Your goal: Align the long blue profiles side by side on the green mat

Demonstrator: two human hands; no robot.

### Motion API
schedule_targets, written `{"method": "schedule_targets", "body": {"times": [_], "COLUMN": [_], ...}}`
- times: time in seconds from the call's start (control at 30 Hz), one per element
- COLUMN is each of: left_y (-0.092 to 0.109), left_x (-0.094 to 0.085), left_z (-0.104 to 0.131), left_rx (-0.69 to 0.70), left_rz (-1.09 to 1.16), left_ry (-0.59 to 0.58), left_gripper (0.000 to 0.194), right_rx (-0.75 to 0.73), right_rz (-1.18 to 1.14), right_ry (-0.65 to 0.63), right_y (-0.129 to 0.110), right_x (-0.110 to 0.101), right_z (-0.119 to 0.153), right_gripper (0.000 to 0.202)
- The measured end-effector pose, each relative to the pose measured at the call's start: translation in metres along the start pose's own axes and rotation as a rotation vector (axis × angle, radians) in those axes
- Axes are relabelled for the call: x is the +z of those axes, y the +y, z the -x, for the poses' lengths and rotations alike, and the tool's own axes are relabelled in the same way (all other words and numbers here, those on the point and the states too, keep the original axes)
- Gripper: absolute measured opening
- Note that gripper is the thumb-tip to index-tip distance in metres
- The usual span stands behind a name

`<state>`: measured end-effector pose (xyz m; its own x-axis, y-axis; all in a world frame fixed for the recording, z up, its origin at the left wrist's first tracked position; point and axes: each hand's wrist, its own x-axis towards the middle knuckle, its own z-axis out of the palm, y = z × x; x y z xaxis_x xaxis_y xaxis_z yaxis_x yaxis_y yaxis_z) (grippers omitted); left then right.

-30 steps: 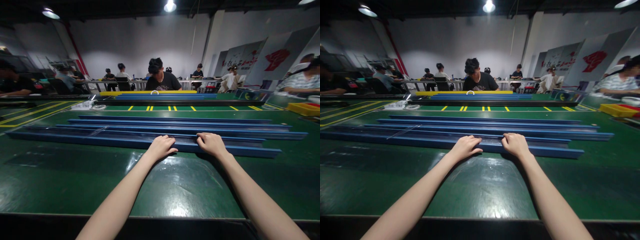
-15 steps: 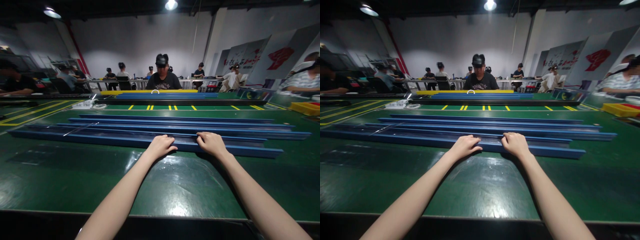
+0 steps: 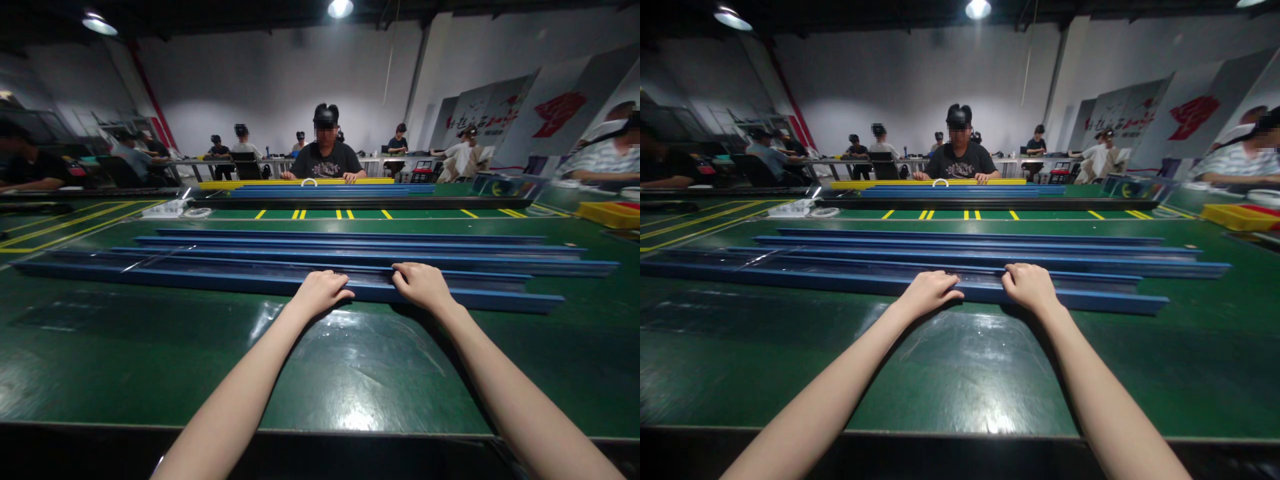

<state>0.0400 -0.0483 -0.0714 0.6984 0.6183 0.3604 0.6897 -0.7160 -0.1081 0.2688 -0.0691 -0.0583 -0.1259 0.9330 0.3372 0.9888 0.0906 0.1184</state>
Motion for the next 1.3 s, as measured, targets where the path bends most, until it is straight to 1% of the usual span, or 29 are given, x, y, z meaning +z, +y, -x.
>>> {"method": "schedule_targets", "body": {"times": [0.1, 0.2, 0.33, 0.6, 0.83, 1.0, 1.3], "left_y": [0.0, 0.0006, 0.0015, 0.003, 0.0024, 0.0015, 0.0012], "left_x": [0.0012, 0.0019, 0.0013, 0.0005, 0.0014, 0.0016, 0.0014], "left_z": [0.0007, 0.0013, 0.0017, 0.0019, 0.0015, 0.0016, 0.0006], "left_rx": [-0.035, -0.078, -0.11, -0.07, -0.087, -0.094, -0.103], "left_rz": [0.015, 0.049, 0.065, 0.042, 0.054, 0.046, 0.054], "left_ry": [0.007, 0.021, 0.031, 0.141, 0.117, 0.121, 0.124], "left_gripper": [0.034, 0.035, 0.036, 0.035, 0.037, 0.039, 0.039], "right_rx": [-0.033, -0.077, -0.08, -0.073, -0.065, -0.039, -0.014], "right_rz": [-0.005, -0.017, -0.023, -0.025, -0.025, -0.02, 0.005], "right_ry": [0.007, -0.012, -0.027, -0.012, -0.016, -0.023, -0.076], "right_y": [0.002, 0.0044, 0.0055, 0.0049, 0.0038, 0.0017, -0.0025], "right_x": [0.0002, 0.0001, -0.0007, -0.0009, -0.0007, -0.0015, -0.0072], "right_z": [0.0005, 0.0006, 0.0004, 0.0012, 0.001, 0.0009, 0.0006], "right_gripper": [0.038, 0.037, 0.037, 0.038, 0.037, 0.036, 0.037]}}
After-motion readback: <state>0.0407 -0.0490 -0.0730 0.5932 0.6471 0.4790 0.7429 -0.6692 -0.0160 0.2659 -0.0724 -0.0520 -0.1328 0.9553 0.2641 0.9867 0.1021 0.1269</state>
